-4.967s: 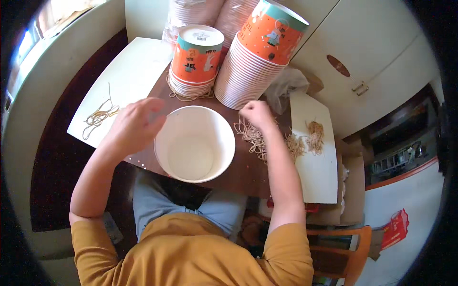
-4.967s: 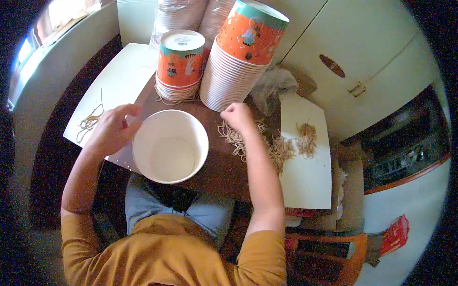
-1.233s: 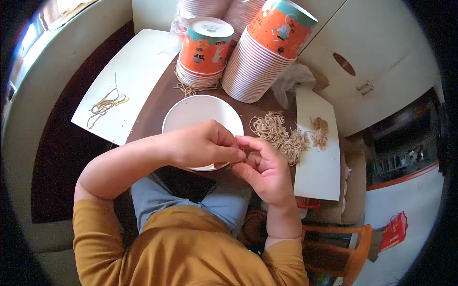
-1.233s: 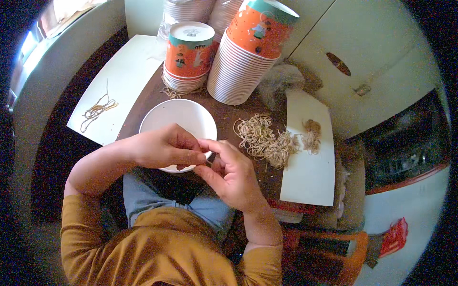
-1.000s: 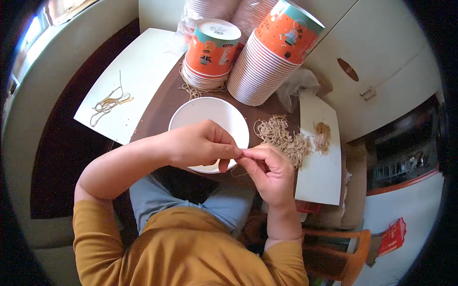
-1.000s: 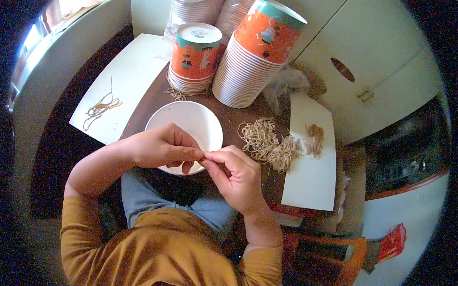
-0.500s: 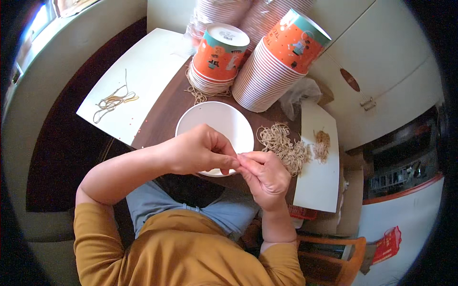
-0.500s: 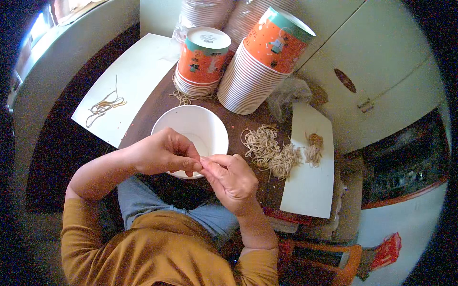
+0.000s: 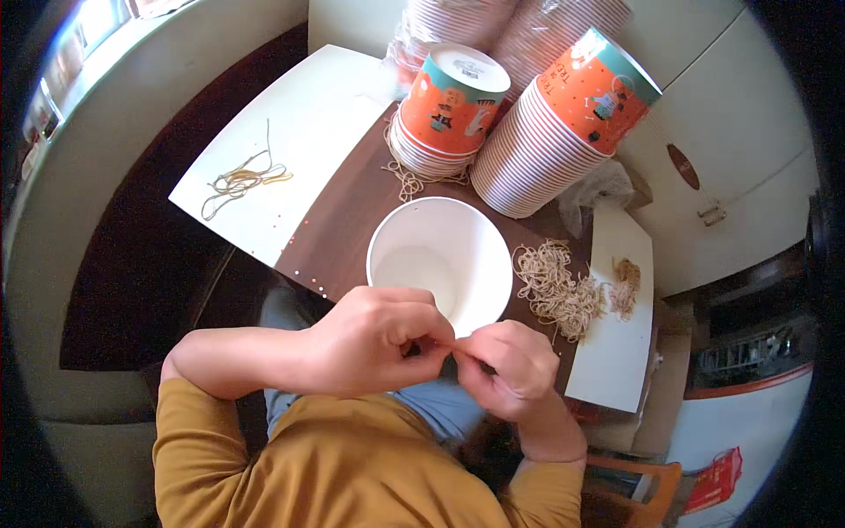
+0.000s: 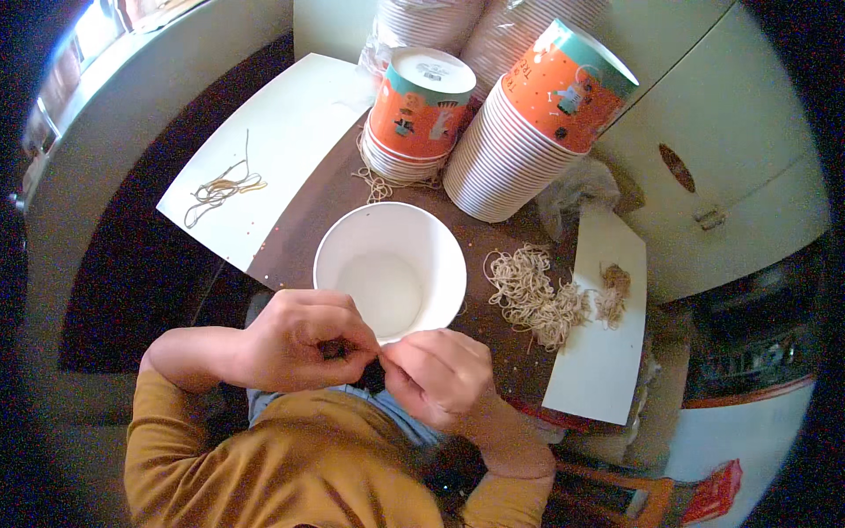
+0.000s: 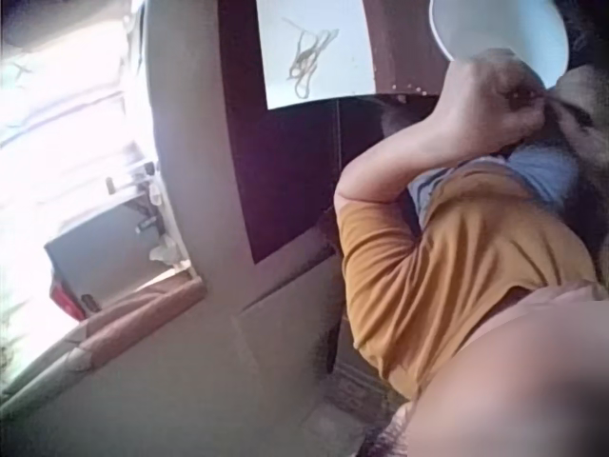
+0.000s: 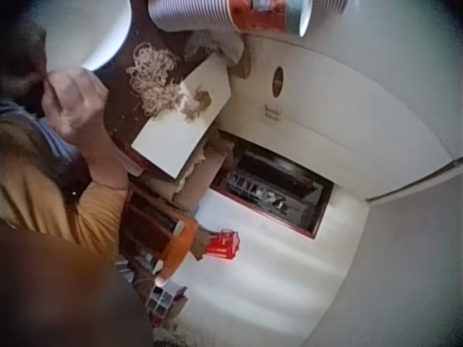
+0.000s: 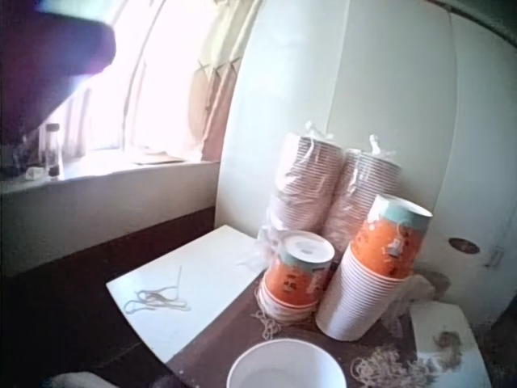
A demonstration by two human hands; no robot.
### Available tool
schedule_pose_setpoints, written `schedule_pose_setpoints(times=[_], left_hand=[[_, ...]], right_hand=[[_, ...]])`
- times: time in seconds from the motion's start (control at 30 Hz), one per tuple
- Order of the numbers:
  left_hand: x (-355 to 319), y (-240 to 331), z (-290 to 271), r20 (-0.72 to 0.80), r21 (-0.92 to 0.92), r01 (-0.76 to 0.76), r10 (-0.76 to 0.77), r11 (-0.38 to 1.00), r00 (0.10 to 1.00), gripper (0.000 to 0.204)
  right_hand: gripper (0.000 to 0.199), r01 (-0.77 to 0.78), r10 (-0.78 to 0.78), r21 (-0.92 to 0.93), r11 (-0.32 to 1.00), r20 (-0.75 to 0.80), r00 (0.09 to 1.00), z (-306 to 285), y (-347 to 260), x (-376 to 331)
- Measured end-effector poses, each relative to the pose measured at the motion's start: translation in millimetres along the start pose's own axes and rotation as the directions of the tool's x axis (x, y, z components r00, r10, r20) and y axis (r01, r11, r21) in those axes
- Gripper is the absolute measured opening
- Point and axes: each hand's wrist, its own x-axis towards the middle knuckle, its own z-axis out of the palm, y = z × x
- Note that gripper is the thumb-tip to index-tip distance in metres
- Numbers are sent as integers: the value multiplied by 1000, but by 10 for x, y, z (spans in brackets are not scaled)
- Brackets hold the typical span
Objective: Attaching rubber bands around the rims of paper bowls and stacking them for packaging.
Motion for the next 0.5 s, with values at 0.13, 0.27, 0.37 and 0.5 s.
schedule_pose_setpoints(times=[0.13,0.27,0.37,0.5], left_hand=[[198,-233,-284,-59,194,-59,72,979,996,19],[451,-860,-573,-251,227,236,-177,945,952,36],[337,-928,-362,-158,-30,341,-341,940,926,39],[94,-776,-130,-214,-260,361,-418,895,883,51]], right_hand=[[12,-79,99,-133,988,146,984,34,233,241],[14,-697,620,305,649,318,717,244,649,570],[16,-807,706,198,556,400,585,440,882,580],[15,-807,705,153,571,412,577,499,809,561]])
